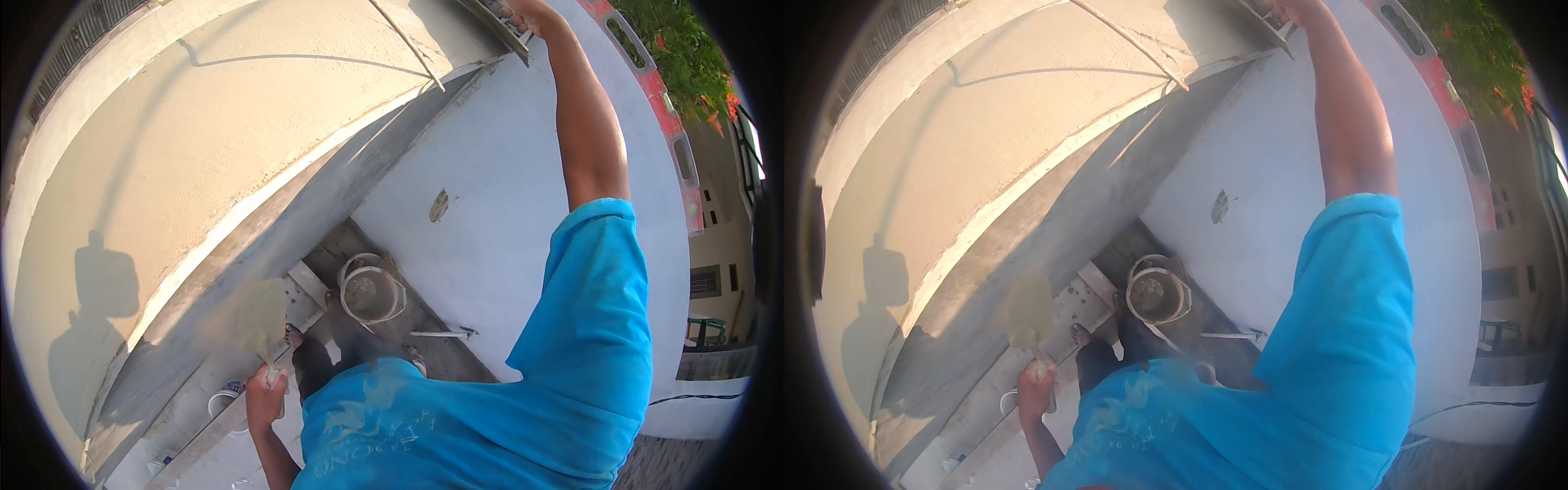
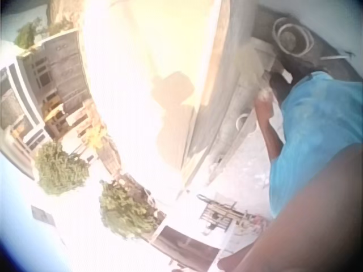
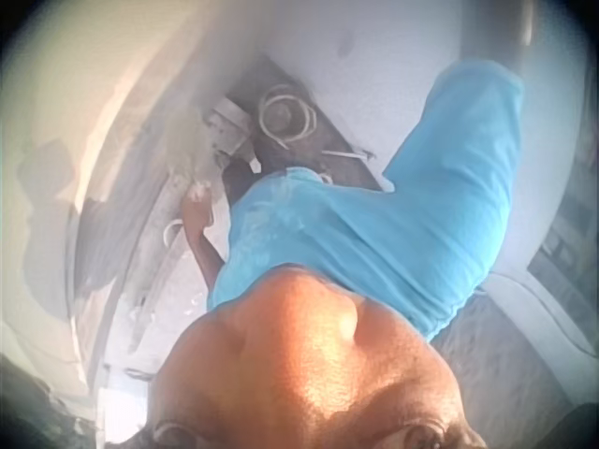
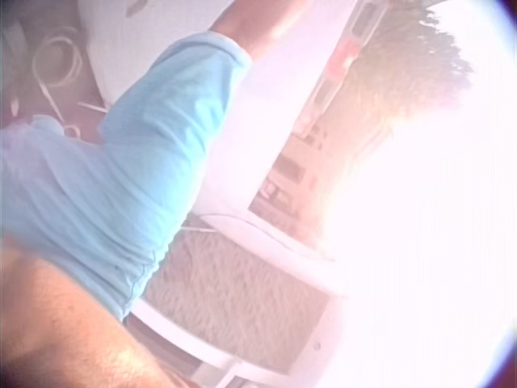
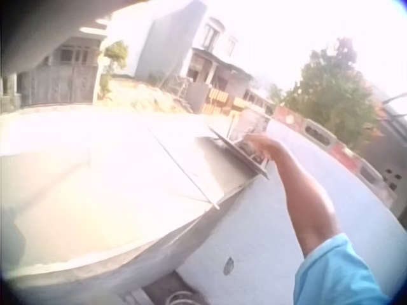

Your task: The person applies wet cement to a curved roof surface using a trowel and a float. They repeatedly scoop cement from a bucket, spread it onto the roof, and smooth the surface with the float.

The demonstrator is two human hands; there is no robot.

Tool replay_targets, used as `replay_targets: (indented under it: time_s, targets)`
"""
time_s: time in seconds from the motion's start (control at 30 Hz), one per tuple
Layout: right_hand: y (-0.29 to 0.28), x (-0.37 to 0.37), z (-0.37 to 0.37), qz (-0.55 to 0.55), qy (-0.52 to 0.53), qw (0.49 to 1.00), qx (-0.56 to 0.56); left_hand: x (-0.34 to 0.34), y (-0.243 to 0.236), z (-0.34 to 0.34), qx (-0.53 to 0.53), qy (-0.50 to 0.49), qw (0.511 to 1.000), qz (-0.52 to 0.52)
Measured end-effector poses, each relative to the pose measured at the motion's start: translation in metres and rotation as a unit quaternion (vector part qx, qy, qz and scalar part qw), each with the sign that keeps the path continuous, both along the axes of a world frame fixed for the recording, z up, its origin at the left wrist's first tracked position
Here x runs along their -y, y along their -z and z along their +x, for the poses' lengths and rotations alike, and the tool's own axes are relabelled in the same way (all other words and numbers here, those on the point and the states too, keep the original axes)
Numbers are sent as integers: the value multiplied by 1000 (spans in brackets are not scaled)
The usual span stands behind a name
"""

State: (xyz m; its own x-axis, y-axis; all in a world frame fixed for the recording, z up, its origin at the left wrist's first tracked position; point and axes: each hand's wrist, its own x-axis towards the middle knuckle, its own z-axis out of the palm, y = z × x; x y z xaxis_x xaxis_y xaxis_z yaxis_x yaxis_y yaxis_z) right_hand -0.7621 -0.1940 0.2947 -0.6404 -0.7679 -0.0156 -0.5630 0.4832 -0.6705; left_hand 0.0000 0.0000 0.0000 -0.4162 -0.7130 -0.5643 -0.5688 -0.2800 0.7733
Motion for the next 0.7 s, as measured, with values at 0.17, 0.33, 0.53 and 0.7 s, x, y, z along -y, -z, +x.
replay_targets:
  time_s: [0.17, 0.33, 0.53, 0.7]
  targets:
    - [9, 23, 22, 5, 45, 997, -61, -7, 6, 9, -23, -34, 999, -2]
    - [18, 11, 76, -23, -237, 965, -112, -11, 9, 5, -41, -34, 999, -4]
    - [-22, -28, 145, -24, -58, 992, 108, -3, 3, -12, -45, 2, 999, -1]
    - [-14, -113, 24, -150, -102, 954, 237, 13, -4, -25, -61, 90, 993, -32]
